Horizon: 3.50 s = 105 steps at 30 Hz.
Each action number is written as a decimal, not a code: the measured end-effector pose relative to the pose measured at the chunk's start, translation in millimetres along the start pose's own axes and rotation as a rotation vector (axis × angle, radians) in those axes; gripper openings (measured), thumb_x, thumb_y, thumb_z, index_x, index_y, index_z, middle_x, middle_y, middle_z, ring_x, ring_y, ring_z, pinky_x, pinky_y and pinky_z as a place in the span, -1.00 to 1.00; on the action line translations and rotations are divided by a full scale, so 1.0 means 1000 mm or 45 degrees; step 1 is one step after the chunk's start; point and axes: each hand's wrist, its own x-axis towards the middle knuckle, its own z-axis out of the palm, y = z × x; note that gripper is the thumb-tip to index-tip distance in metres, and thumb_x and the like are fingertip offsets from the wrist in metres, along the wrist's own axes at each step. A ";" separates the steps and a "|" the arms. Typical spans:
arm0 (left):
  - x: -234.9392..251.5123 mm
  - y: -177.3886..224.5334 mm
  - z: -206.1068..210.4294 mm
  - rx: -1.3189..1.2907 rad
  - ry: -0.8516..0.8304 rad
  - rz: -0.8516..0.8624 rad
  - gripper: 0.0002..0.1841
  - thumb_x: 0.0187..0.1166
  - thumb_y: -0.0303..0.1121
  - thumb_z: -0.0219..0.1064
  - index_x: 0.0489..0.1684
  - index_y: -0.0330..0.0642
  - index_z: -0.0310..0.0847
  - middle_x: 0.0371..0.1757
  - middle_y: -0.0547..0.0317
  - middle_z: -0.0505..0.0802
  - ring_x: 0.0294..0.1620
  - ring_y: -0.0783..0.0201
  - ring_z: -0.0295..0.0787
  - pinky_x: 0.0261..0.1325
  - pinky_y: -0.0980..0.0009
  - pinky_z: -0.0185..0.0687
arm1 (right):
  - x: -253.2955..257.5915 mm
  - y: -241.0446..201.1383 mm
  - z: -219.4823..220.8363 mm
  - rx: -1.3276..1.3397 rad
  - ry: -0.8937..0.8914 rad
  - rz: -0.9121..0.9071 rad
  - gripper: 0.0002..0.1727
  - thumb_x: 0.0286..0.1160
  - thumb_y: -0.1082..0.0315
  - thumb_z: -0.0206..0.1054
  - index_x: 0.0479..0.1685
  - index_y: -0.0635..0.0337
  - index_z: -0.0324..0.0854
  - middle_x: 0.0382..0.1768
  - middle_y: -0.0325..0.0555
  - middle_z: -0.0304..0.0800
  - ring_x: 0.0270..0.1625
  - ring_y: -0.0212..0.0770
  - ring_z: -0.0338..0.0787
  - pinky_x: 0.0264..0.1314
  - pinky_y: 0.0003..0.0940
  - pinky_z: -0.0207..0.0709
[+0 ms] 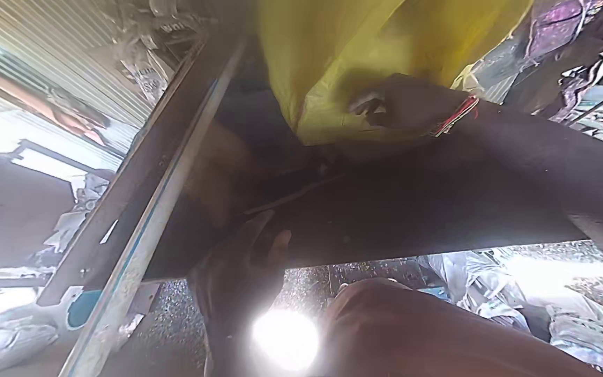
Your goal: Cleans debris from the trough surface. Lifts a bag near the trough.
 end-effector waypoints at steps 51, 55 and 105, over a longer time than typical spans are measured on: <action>0.092 0.036 -0.021 0.382 -0.783 -1.138 -0.30 0.55 0.36 0.18 0.51 0.09 0.63 0.52 -0.08 0.71 0.62 -0.14 0.54 0.60 -0.36 0.27 | 0.000 -0.065 0.067 -0.024 -0.726 -1.259 -0.53 0.64 0.03 0.34 0.47 -0.05 0.66 0.12 0.09 0.85 0.19 0.11 0.82 0.28 0.19 0.58; 0.089 0.022 -0.017 0.409 -0.734 -1.073 -0.29 0.50 0.41 0.15 0.47 0.17 0.66 0.46 -0.04 0.76 0.56 -0.11 0.60 0.55 -0.37 0.34 | 0.010 -0.065 0.075 -0.005 -0.715 -1.271 -0.54 0.62 -0.03 0.36 0.40 -0.09 0.69 0.05 0.05 0.87 0.13 0.13 0.83 0.19 0.26 0.63; 0.079 -0.013 -0.003 0.409 -0.623 -1.087 -0.37 0.24 0.44 0.40 0.20 0.32 0.76 0.23 0.22 0.87 0.34 0.05 0.76 0.34 -0.28 0.60 | 0.016 -0.059 0.078 -0.105 -0.690 -1.200 -0.56 0.60 -0.09 0.34 0.39 -0.24 0.69 0.07 -0.05 0.87 0.15 0.07 0.82 0.22 0.23 0.63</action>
